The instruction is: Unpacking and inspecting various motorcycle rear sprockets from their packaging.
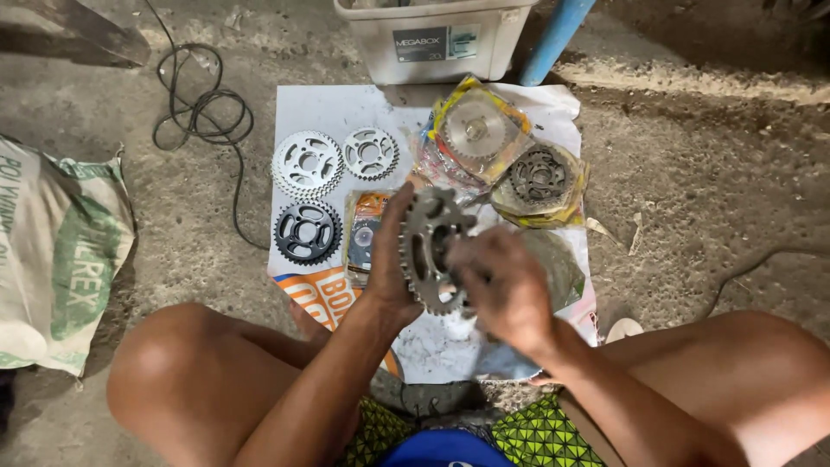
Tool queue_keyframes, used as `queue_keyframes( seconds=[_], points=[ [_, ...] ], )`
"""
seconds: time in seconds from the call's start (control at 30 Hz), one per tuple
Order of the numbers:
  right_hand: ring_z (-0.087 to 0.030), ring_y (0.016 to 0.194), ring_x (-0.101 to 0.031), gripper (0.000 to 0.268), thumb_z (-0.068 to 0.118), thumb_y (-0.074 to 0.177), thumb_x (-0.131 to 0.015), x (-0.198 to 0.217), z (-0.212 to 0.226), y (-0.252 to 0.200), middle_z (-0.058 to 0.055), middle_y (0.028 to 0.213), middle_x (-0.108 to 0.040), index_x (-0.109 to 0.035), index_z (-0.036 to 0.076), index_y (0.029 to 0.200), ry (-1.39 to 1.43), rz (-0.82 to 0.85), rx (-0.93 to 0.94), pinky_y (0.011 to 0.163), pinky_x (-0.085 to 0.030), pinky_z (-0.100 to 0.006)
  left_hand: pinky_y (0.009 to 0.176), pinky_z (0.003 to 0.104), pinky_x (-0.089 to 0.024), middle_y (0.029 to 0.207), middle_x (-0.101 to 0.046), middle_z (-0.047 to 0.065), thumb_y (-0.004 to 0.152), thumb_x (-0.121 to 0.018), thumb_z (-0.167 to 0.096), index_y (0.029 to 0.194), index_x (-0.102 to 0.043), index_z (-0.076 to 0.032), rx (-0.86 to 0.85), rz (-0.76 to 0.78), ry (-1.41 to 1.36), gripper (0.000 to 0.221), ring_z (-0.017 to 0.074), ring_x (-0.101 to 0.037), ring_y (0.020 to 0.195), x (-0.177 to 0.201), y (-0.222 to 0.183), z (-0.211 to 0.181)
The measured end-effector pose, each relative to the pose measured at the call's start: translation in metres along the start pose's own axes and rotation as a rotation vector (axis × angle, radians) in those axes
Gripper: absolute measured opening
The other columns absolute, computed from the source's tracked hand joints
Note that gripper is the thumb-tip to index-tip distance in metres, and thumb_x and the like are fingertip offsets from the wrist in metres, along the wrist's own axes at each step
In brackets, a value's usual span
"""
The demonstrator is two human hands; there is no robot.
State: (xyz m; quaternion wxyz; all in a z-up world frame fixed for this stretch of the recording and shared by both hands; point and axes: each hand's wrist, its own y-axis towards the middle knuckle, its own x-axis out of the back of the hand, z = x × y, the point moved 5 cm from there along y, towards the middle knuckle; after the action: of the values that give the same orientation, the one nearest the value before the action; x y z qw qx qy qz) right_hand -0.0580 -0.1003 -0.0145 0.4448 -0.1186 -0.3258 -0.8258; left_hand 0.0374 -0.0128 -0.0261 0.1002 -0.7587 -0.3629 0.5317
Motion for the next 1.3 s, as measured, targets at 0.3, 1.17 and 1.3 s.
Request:
queue_keyframes(
  seconds=[0.3,1.17,1.3],
  points=[
    [-0.038,0.073,-0.072,0.053,0.028,0.075,-0.09,0.005,0.02,-0.033,-0.01,0.09,-0.068,-0.074,0.014,0.124,-0.056,0.202,-0.05,0.06,-0.058,-0.051,0.072,0.036,-0.048,0.092,-0.059,0.014,0.08,-0.062,-0.066,0.114,-0.061,-0.013,-0.111,-0.412,0.002,0.063,0.027,-0.061,0.086,0.032,0.004,0.008],
    [-0.044,0.096,-0.073,0.044,0.047,0.088,-0.06,0.114,-0.177,-0.131,-0.02,0.086,-0.076,-0.081,0.009,0.095,-0.623,0.156,-1.181,0.078,-0.057,-0.055,0.097,0.052,-0.057,0.12,-0.064,0.02,0.091,-0.059,-0.049,0.129,-0.064,-0.012,-0.1,-0.264,1.674,0.054,0.0422,-0.067,0.116,0.174,0.208,0.144],
    [-0.041,0.1,-0.074,0.049,0.051,0.085,-0.058,0.104,-0.184,-0.14,-0.019,0.091,-0.079,-0.083,0.011,0.097,-0.679,0.302,-1.283,0.081,-0.058,-0.053,0.097,0.052,-0.057,0.122,-0.057,0.025,0.094,-0.059,-0.033,0.127,-0.058,-0.001,-0.128,-0.22,1.742,0.046,0.0484,-0.063,0.119,0.183,0.222,0.173]
  ],
)
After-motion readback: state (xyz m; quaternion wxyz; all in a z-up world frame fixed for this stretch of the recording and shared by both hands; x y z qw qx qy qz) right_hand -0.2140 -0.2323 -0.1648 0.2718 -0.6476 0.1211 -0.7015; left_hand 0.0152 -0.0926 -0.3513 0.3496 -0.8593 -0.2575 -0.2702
